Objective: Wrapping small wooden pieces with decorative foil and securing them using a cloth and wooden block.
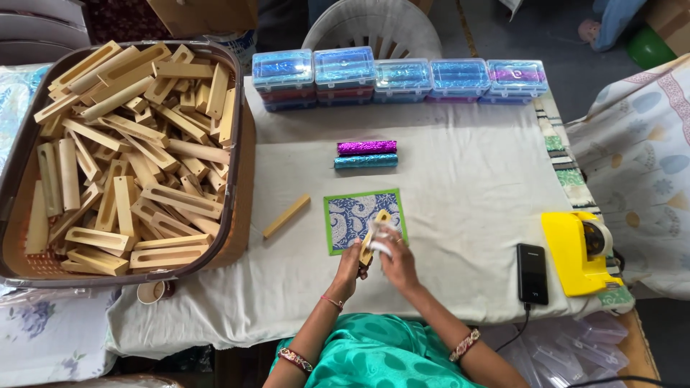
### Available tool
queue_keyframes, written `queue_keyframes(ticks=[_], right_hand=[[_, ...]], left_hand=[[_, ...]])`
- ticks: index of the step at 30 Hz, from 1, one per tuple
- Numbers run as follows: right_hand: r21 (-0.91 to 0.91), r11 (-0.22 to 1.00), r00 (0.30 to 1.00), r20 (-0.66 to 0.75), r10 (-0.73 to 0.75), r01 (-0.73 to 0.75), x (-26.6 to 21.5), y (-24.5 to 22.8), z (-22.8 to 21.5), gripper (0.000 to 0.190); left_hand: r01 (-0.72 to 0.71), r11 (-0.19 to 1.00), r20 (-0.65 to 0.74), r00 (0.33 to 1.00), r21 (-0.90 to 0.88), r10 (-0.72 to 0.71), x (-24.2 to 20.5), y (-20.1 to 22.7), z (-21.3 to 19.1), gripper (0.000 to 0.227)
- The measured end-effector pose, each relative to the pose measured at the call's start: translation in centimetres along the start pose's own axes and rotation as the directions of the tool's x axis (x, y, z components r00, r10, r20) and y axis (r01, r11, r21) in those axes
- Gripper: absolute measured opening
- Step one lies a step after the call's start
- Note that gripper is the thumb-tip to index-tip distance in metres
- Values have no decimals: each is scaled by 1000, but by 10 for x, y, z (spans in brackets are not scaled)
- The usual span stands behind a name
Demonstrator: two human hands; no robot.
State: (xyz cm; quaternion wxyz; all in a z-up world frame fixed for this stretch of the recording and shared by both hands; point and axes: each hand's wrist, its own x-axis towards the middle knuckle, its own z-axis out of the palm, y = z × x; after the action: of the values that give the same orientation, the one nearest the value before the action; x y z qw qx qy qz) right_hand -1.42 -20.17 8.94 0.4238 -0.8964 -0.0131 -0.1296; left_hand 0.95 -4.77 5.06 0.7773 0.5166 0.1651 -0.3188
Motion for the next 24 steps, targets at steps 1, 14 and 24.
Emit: queue_keyframes(ticks=[1, 14, 24], right_hand=[[-34, 996, 996, 36, -77, 78, -11, -7, 2, 31], [84, 979, 969, -148, 195, -185, 13, 81, -27, 26], [611, 482, 738, 269, 619, -627, 7, 108, -71, 38]], left_hand=[[8, 1000, -34, 999, -5, -9, 6, -7, -3, 45], [-45, 970, 31, 999, 240, 39, -10, 10, 11, 54], [-76, 864, 9, 997, 497, 82, 47, 1, -29, 55]])
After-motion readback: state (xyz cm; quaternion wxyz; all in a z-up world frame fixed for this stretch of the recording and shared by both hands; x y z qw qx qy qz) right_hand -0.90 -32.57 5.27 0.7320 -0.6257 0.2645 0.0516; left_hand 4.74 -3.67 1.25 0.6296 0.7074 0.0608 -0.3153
